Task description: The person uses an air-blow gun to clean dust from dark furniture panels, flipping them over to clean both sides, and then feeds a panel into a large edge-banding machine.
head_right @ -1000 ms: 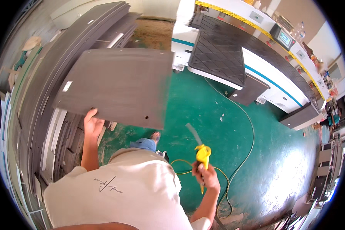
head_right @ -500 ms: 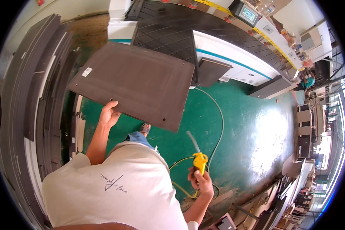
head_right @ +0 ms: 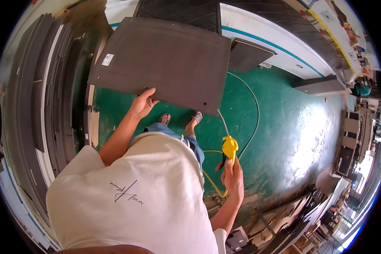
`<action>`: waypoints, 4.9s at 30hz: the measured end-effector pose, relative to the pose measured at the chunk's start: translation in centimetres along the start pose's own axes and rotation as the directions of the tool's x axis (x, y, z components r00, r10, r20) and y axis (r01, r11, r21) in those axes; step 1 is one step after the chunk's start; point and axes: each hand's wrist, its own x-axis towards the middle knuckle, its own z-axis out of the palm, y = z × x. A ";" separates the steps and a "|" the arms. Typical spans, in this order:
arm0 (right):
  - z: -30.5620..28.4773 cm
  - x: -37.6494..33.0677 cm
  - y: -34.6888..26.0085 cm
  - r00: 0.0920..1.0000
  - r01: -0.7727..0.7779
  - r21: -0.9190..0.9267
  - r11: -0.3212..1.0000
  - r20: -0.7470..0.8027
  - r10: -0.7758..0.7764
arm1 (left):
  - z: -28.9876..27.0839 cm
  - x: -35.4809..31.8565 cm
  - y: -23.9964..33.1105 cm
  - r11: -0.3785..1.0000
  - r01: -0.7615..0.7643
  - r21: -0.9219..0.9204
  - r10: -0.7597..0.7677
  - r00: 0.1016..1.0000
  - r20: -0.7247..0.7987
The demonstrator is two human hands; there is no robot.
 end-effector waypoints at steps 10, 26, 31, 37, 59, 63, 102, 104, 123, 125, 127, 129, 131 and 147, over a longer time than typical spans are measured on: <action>-8.9 11.1 -6.8 0.995 0.085 -0.638 0.765 0.008 -0.104 | 2.8 6.1 -6.6 0.823 0.406 0.396 -0.335 0.911 -0.239; 0.9 20.9 -15.0 0.716 0.688 -0.622 0.374 0.664 -0.213 | -4.4 -2.3 1.0 0.020 0.447 0.895 0.877 0.421 -0.230; 8.8 21.4 -17.8 0.556 0.823 -0.474 0.314 0.786 -0.269 | -7.3 -2.8 5.0 -0.045 0.505 0.862 0.795 0.541 -0.275; 16.8 22.4 -20.2 0.537 0.827 -0.466 0.314 0.819 -0.201 | -7.8 -2.9 8.0 0.004 0.387 0.922 0.665 0.688 -0.291; 23.2 38.6 -30.0 0.914 0.398 -0.751 0.526 0.276 -0.298 | -1.8 5.2 6.7 -0.572 -0.207 0.794 0.191 0.907 0.375; 18.8 37.7 -28.3 0.954 0.269 -0.734 0.624 0.115 -0.275 | -2.0 6.1 6.5 -0.609 -0.214 0.764 0.215 0.882 0.419; 7.0 30.3 -15.9 0.843 0.099 -0.128 0.987 0.537 -0.015 | -0.7 9.6 8.8 -0.515 -0.180 0.838 0.372 0.834 0.408; 11.6 33.2 -17.8 0.885 0.123 -0.070 0.990 0.458 -0.078 | -2.9 10.9 12.5 -0.630 0.004 0.776 0.454 0.813 0.364; 25.7 33.9 -35.9 0.209 0.851 0.037 0.524 0.892 -0.401 | -0.1 4.7 19.3 0.925 -0.230 0.301 0.333 0.873 -0.357; 19.1 37.7 -42.0 0.521 0.787 -0.315 0.531 0.800 -0.298 | -2.0 3.9 19.9 0.837 -0.305 0.454 0.496 0.772 -0.397; 12.3 46.8 -44.6 0.569 0.821 -0.323 0.471 0.526 -0.632 | -4.4 1.9 20.3 0.788 -0.294 0.541 0.567 0.690 -0.450; 3.4 54.2 -50.8 0.563 0.784 -0.476 0.399 0.273 -0.780 | -6.6 -0.8 21.3 0.768 -0.136 0.625 0.467 0.788 -0.401; -4.5 58.9 -57.1 0.489 0.682 -0.623 0.383 -0.001 -0.873 | -5.4 -3.0 21.4 0.752 0.117 0.648 0.332 0.783 -0.526; -5.9 68.1 -78.9 -0.237 0.344 -0.868 -0.359 0.289 -0.927 | -3.3 0.2 13.5 0.498 0.510 0.701 0.473 0.518 -0.713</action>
